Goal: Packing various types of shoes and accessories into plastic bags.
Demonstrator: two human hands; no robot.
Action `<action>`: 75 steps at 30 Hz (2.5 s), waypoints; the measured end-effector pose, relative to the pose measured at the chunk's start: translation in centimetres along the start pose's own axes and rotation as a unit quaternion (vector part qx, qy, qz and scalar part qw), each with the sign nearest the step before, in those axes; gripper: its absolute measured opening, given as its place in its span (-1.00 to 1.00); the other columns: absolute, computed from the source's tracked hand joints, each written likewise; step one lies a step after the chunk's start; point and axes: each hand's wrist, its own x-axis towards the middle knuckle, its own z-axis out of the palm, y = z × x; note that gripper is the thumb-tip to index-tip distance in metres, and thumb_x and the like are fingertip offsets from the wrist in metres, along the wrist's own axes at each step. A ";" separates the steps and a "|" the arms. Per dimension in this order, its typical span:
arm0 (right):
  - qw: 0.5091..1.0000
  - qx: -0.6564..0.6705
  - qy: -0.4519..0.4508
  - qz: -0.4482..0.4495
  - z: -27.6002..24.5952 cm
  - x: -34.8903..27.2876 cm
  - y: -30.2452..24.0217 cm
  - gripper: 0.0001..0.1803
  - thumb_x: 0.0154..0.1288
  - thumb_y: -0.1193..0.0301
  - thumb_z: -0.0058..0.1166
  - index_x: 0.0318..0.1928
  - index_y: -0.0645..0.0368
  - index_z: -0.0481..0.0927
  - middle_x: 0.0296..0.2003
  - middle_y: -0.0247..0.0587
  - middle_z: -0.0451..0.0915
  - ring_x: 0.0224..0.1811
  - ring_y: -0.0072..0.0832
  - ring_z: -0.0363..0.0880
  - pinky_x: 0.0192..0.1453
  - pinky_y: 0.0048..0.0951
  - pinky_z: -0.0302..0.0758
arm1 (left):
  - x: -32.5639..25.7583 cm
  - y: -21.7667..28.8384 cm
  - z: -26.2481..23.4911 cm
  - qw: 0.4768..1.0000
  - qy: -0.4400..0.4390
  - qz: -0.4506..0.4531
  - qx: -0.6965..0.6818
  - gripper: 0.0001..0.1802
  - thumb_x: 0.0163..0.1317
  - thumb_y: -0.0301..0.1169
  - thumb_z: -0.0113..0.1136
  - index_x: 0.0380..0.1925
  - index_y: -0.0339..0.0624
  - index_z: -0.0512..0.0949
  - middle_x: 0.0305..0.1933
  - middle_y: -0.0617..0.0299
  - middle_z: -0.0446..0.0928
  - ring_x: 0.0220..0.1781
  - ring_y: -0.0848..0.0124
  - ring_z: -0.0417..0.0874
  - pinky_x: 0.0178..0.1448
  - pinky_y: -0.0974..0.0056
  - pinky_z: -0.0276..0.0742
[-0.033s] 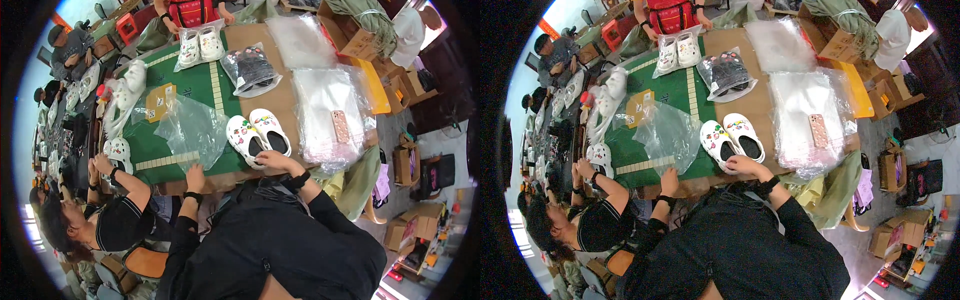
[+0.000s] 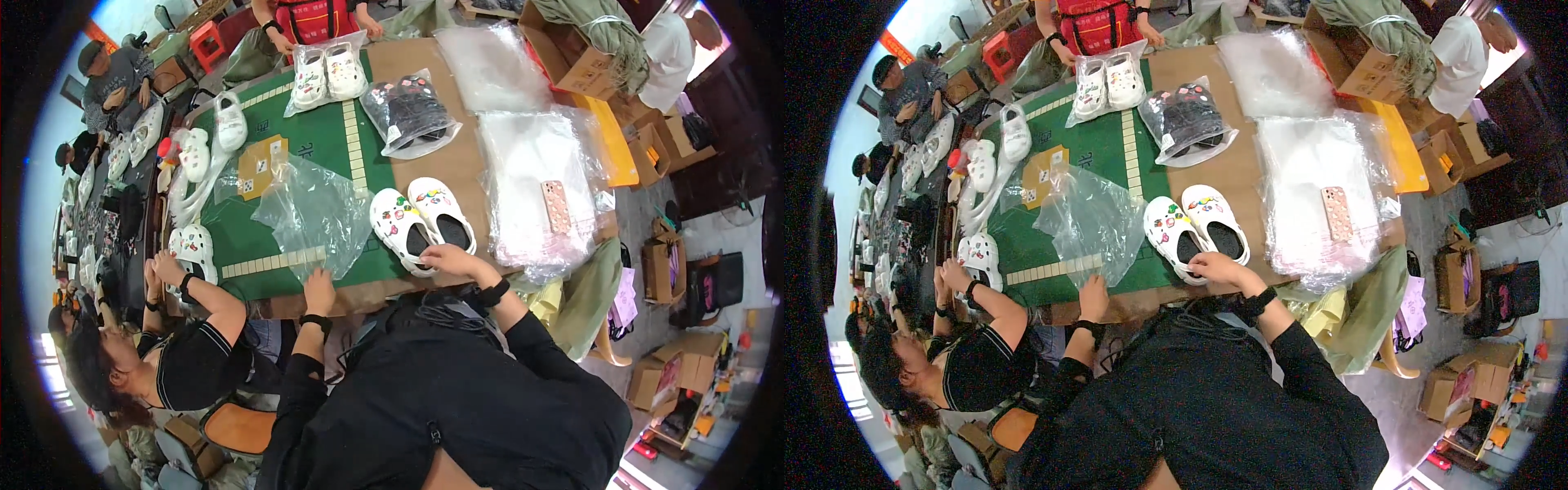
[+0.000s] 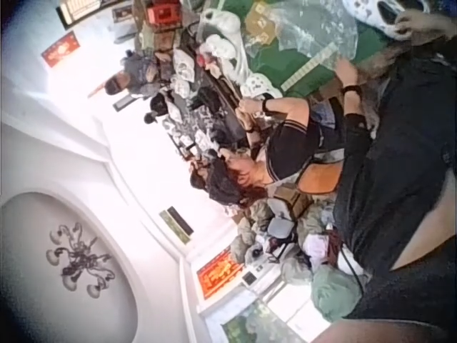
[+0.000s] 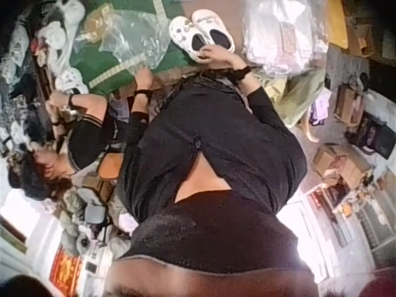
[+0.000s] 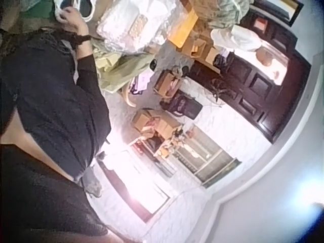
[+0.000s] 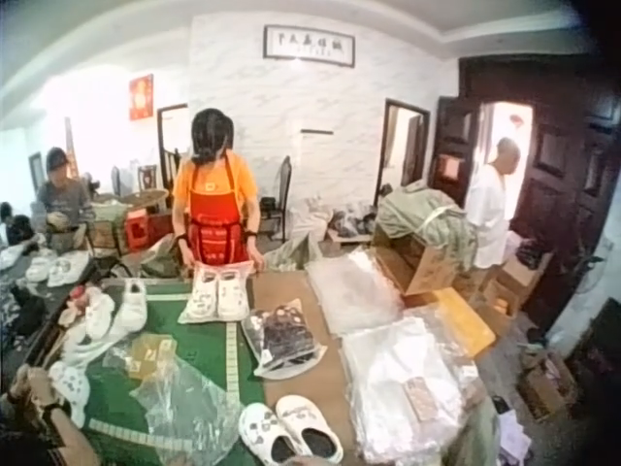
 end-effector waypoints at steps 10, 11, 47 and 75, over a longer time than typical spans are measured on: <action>0.990 -0.096 0.065 0.075 0.2 0.7 -0.7 -0.67 0.15 0.15 -0.02 -0.18 0.07 0.55 -0.25 -0.09 0.58 -0.18 -0.17 0.53 -0.10 -0.24 0.42 | -1.5 0.0 0.7 0.997 -0.043 -0.016 0.065 -0.82 0.03 -0.43 -0.01 -0.32 -0.16 0.47 -0.19 0.08 0.39 -0.11 0.10 0.45 -0.10 0.02 0.36; 0.989 -0.119 0.078 0.050 0.6 0.8 -0.9 -0.66 0.15 0.15 -0.03 -0.14 0.06 0.53 -0.24 -0.07 0.57 -0.18 -0.16 0.53 -0.10 -0.23 0.42 | -1.5 0.1 0.7 0.996 -0.048 -0.020 0.076 -0.81 0.02 -0.44 0.00 -0.32 -0.17 0.47 -0.16 0.06 0.38 -0.10 0.09 0.44 -0.09 0.02 0.37; 0.921 -0.166 0.316 0.159 2.9 2.7 -0.1 -0.50 -0.01 0.08 0.11 -0.19 0.23 0.45 -0.34 0.00 0.56 -0.27 -0.05 0.51 -0.19 -0.13 0.44 | -0.5 2.5 0.3 0.993 -0.087 0.041 -0.073 -0.71 -0.06 -0.47 0.11 -0.26 -0.28 0.43 -0.04 -0.01 0.32 -0.02 0.01 0.37 -0.05 0.01 0.42; 0.769 0.134 0.618 0.092 -4.3 -6.2 4.0 -0.80 0.01 0.50 -0.02 -0.37 0.44 0.49 -0.51 -0.16 0.56 -0.50 -0.53 0.44 -0.44 -0.42 0.38 | 14.1 9.5 -20.3 0.898 0.299 0.134 -0.294 -0.78 0.10 -0.56 -0.08 -0.20 -0.18 0.35 -0.47 -0.02 0.52 -0.41 0.02 0.55 -0.38 0.08 0.43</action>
